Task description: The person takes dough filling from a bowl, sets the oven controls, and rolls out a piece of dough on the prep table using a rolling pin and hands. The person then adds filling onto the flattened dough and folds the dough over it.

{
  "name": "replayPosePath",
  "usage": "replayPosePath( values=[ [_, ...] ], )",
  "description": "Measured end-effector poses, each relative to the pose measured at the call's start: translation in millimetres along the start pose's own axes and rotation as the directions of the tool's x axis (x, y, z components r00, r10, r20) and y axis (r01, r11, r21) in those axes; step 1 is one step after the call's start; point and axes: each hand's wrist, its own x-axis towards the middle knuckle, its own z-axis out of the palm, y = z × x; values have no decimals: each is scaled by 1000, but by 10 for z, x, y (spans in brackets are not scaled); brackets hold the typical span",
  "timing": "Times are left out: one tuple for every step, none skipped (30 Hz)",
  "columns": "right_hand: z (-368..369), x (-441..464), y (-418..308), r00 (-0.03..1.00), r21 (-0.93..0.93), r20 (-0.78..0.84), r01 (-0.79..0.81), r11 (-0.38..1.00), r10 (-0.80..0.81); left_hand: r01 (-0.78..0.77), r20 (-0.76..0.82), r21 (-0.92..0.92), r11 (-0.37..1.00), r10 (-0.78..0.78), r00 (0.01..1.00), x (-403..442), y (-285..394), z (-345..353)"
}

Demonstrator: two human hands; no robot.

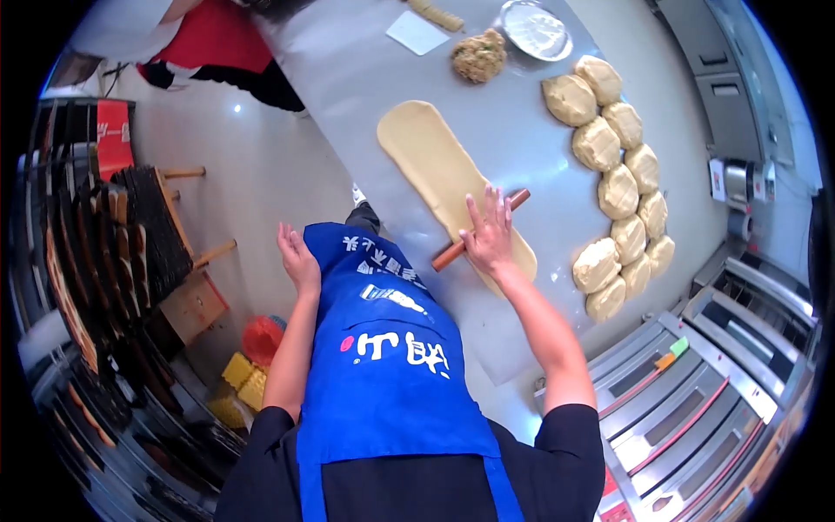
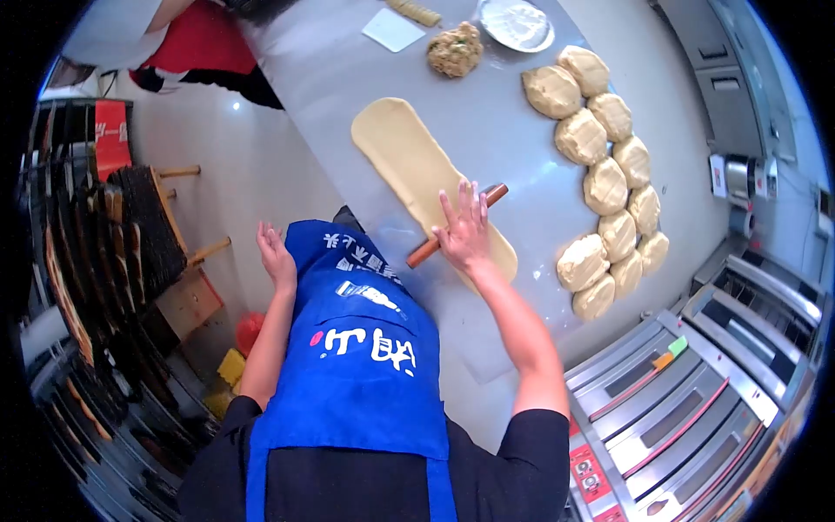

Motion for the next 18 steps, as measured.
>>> replayPosePath(
  values=[
    [24,268,-129,995,-31,-101,-22,999,19,14,-23,-3,1000,-14,1000,-21,-13,-43],
    [41,561,-238,979,-57,-203,-47,997,34,-9,-31,24,1000,10,999,-38,1,-78],
    [61,900,-334,981,-54,-195,-28,998,17,-33,-32,56,998,35,999,-44,-5,-104],
    [83,1245,-426,966,-27,-256,-35,999,27,-21,-41,62,998,24,999,-26,-57,-100],
    [106,1445,-501,948,3,-313,-53,999,51,-13,-7,56,998,14,1000,19,-123,-84],
    [104,1559,-538,953,4,-299,-57,998,55,-4,28,44,999,3,1000,59,-160,-59],
    [71,1702,-546,947,23,-320,3,1000,5,-41,26,29,999,40,999,86,-108,-26],
    [26,1823,-543,938,33,-343,67,997,-52,-28,22,15,999,28,999,142,-43,-41],
    [-56,1772,-548,926,111,-364,148,983,-98,-34,32,-35,999,35,999,207,-9,-38],
    [-170,1634,-549,929,126,-346,186,975,-132,-32,35,-88,996,35,999,253,7,-33],
    [-242,1427,-521,946,120,-291,183,976,-142,-3,21,-111,994,5,1000,306,22,-54],
    [-217,1184,-445,954,116,-263,177,977,-142,9,11,-119,993,-8,1000,369,25,-100],
    [-162,923,-393,978,123,-187,111,986,-87,21,0,-126,992,-21,1000,418,15,-137],
    [-76,771,-331,980,107,-162,132,985,-114,48,-16,-145,988,-51,999,458,1,-150],
    [23,646,-275,988,21,-101,116,993,-113,96,-30,-172,980,-102,994,504,-14,-172],
    [44,701,-317,993,-62,-48,100,993,-103,135,-41,-195,971,-146,988,565,-63,-199],
    [141,892,-305,993,-61,-39,112,992,-115,140,-40,-170,976,-148,988,616,-127,-224],
    [201,1222,-384,994,-98,-45,99,990,-104,149,-46,-165,975,-159,986,666,-178,-213]
  ],
)
